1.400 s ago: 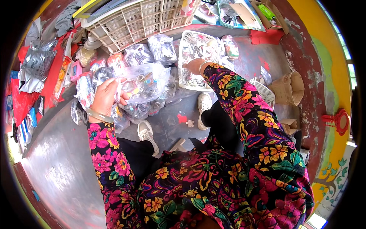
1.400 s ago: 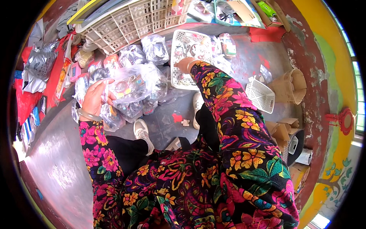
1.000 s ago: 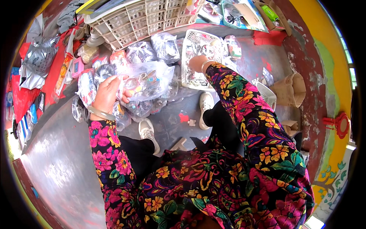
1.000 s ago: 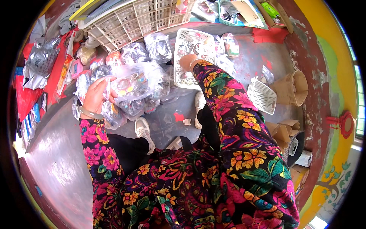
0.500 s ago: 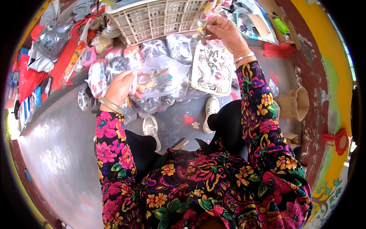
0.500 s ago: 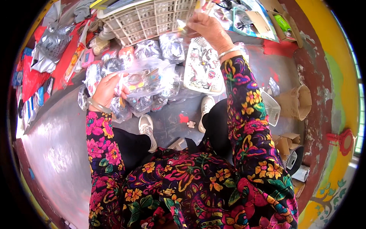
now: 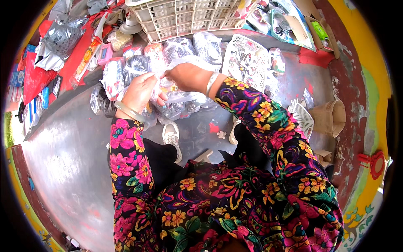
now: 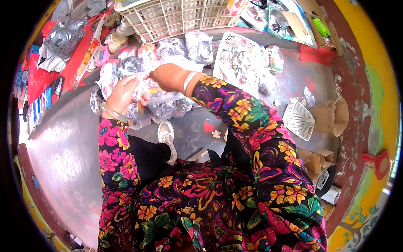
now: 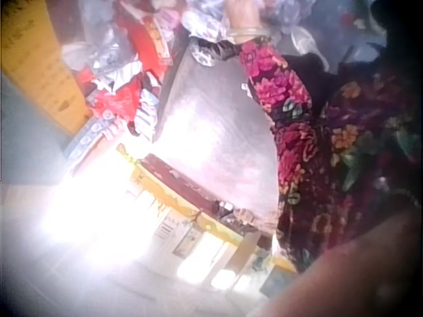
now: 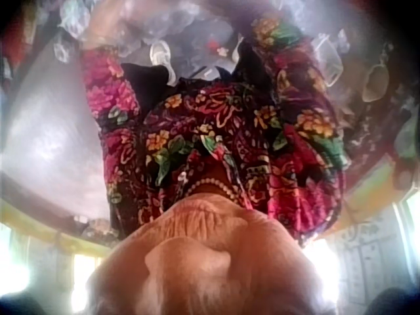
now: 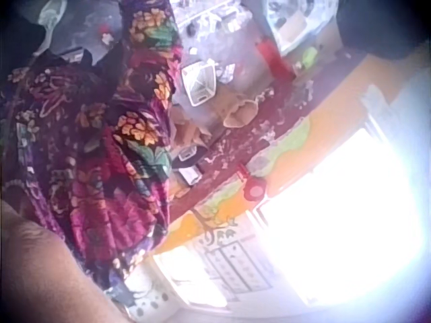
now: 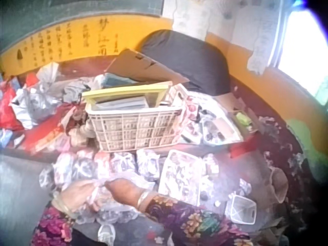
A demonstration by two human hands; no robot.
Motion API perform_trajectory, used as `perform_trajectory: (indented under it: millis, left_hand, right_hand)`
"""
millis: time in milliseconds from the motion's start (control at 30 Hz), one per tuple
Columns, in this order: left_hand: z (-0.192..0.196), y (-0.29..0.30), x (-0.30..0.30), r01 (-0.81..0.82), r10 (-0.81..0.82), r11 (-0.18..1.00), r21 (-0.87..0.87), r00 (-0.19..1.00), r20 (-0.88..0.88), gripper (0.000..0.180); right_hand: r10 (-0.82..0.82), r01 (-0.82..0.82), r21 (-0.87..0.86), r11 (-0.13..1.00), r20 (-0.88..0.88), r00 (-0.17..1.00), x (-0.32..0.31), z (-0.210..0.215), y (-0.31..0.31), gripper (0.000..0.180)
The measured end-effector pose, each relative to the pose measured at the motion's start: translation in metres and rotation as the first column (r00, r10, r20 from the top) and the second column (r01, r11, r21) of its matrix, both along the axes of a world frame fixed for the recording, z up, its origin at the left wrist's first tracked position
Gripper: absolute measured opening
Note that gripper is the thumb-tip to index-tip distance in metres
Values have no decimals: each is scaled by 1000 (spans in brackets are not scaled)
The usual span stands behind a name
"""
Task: The person sits on the floor and sorts small items from a large plastic bag into a white plastic basket. They handle various small objects, including hair accessories and packaged goods, picking them up one by one and placing them into the basket.
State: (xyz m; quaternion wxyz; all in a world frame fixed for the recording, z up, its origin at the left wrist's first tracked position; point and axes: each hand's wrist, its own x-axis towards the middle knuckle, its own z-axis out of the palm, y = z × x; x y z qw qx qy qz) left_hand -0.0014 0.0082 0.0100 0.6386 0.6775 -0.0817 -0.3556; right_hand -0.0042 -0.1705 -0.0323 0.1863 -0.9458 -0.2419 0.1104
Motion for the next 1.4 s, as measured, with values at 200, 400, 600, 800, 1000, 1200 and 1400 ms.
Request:
perform_trajectory:
  millis: [200,400,600,800,1000,1200,1400]
  left_hand:
    - [-4,-1,7,-32,32,999,-1,999,-26,34]
    - [1,12,5,-63,63,998,23,998,-9,36]
    - [-5,-1,7,-5,5,1000,22,1000,17,37]
    - [-3,-5,7,-23,22,999,25,999,31,36]
    - [-3,-4,11,5,-6,1000,23,1000,20,35]
    - [3,-8,9,-11,10,1000,26,999,42,35]
    - [0,-6,8,10,-10,1000,16,998,54,36]
  right_hand:
    - [33,-49,160,986,102,994,17,9,-18,29]
    - [-171,290,566,771,-256,952,14,66,-83,18]
    - [-432,499,266,825,-272,860,2,-14,-201,22]
    - [-191,91,-380,920,-236,953,-49,-111,-199,29]
    - [-399,251,-464,849,-253,881,-58,-127,-167,28]
    - [-343,187,-533,825,-208,916,-51,-132,-164,21]
    - [-370,282,-457,844,-114,922,-27,-125,-196,18]
